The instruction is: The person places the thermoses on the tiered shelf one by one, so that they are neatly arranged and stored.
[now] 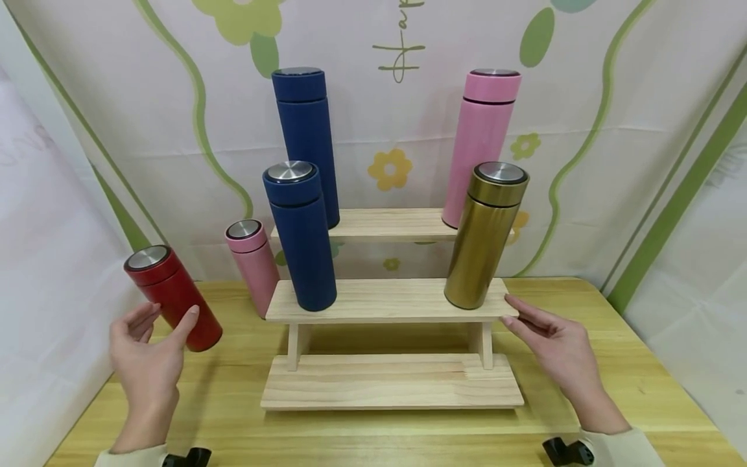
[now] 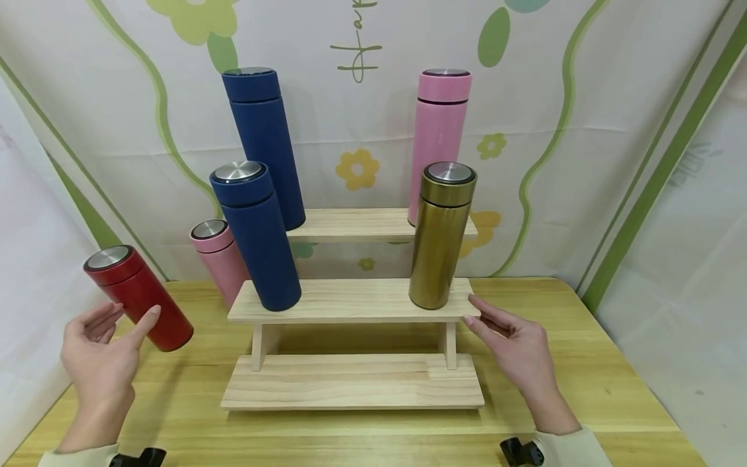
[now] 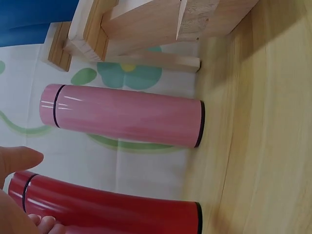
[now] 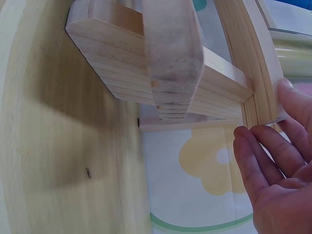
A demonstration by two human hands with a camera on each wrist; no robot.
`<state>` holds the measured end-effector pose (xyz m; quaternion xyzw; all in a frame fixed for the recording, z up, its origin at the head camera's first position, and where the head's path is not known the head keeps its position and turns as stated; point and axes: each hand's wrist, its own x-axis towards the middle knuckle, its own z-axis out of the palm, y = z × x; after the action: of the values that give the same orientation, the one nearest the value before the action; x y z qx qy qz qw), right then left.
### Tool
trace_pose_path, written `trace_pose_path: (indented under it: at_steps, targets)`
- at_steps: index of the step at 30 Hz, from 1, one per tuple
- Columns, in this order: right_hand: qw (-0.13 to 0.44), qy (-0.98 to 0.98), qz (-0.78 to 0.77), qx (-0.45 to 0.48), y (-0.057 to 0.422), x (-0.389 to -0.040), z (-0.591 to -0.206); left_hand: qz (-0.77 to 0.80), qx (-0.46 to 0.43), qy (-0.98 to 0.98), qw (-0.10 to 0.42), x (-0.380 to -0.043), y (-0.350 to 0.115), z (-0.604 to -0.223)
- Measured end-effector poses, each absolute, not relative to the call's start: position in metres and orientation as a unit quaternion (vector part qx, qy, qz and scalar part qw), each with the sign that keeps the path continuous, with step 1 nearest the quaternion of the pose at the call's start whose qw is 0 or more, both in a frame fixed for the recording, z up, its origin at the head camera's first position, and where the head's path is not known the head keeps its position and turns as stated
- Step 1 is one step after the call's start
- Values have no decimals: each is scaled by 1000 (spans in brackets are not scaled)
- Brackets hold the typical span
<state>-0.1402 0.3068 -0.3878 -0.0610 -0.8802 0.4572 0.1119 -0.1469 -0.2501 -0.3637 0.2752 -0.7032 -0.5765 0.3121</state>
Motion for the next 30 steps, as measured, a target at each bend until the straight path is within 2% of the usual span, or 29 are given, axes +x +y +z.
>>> trace_pose_path:
  at_steps: [30]
  targets:
    - [114,-875,466,-59,305,-140,-388,-556,330,-720,254,-169,-275,-374]
